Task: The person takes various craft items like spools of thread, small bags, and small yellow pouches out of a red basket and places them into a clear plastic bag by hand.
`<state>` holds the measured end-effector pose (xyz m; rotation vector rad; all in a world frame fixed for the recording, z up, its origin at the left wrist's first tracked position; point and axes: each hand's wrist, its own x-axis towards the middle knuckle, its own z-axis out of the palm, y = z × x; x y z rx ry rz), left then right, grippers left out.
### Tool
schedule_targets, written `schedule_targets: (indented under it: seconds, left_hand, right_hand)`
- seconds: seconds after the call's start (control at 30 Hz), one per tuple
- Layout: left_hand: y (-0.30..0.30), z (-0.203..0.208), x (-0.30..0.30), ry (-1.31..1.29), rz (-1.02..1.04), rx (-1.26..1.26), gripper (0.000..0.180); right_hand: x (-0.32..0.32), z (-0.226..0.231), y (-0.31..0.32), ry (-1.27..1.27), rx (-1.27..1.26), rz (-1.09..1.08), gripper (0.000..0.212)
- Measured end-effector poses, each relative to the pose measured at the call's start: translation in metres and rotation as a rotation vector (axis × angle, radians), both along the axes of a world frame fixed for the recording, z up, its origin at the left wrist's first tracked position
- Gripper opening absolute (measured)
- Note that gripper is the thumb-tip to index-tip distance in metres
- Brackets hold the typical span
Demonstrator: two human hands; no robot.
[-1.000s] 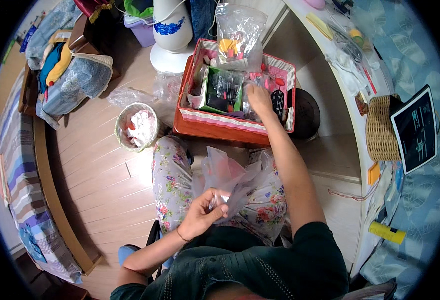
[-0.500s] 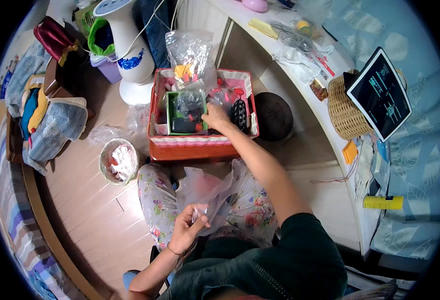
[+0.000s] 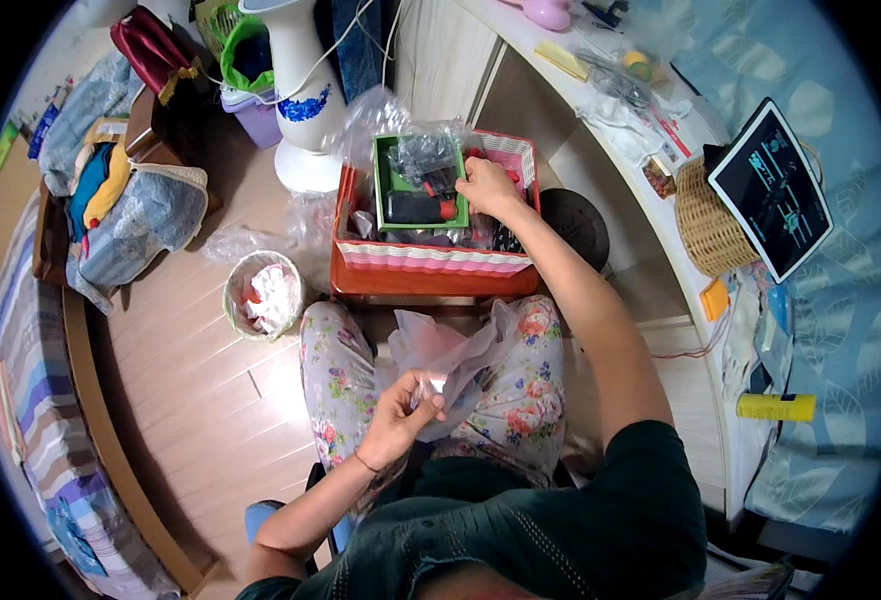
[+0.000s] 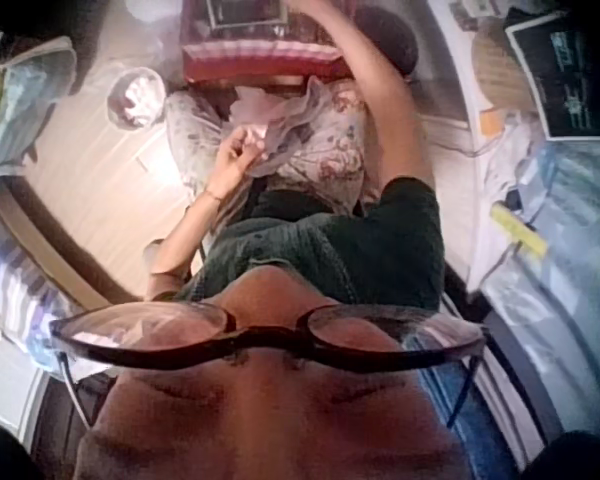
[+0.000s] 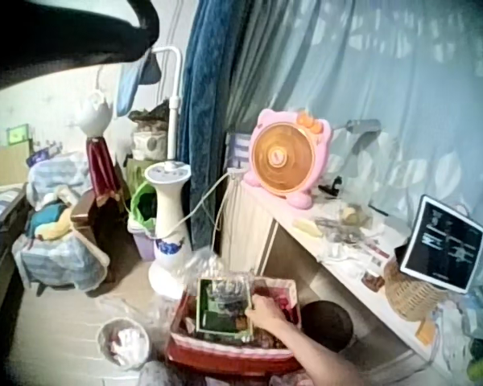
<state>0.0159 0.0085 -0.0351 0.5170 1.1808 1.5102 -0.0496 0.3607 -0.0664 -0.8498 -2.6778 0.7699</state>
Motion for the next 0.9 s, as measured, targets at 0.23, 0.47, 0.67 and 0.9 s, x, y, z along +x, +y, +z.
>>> schedule_targets:
  seconds: [0.23, 0.47, 0.67, 0.9]
  left_hand:
    - [0.000, 0.012, -0.004, -0.022, -0.005, -0.080, 0.021]
    - [-0.001, 0.008, -0.011, -0.061, -0.004, -0.105, 0.022]
    - [0.006, 0.003, -0.019, -0.079, 0.043, -0.078, 0.022]
    - [0.006, 0.002, -0.033, -0.131, 0.053, -0.138, 0.022]
  right_hand:
    - [0.003, 0.062, 0.036, 0.085, -0.416, 0.021, 0.020]
    - [-0.022, 0.145, 0.146, 0.281, -0.512, -0.255, 0.021]
    - [-0.027, 0.159, 0.226, 0.292, -0.466, -0.497, 0.022]
    - [-0.026, 0.148, 0.258, 0.230, -0.160, -0.650, 0.030]
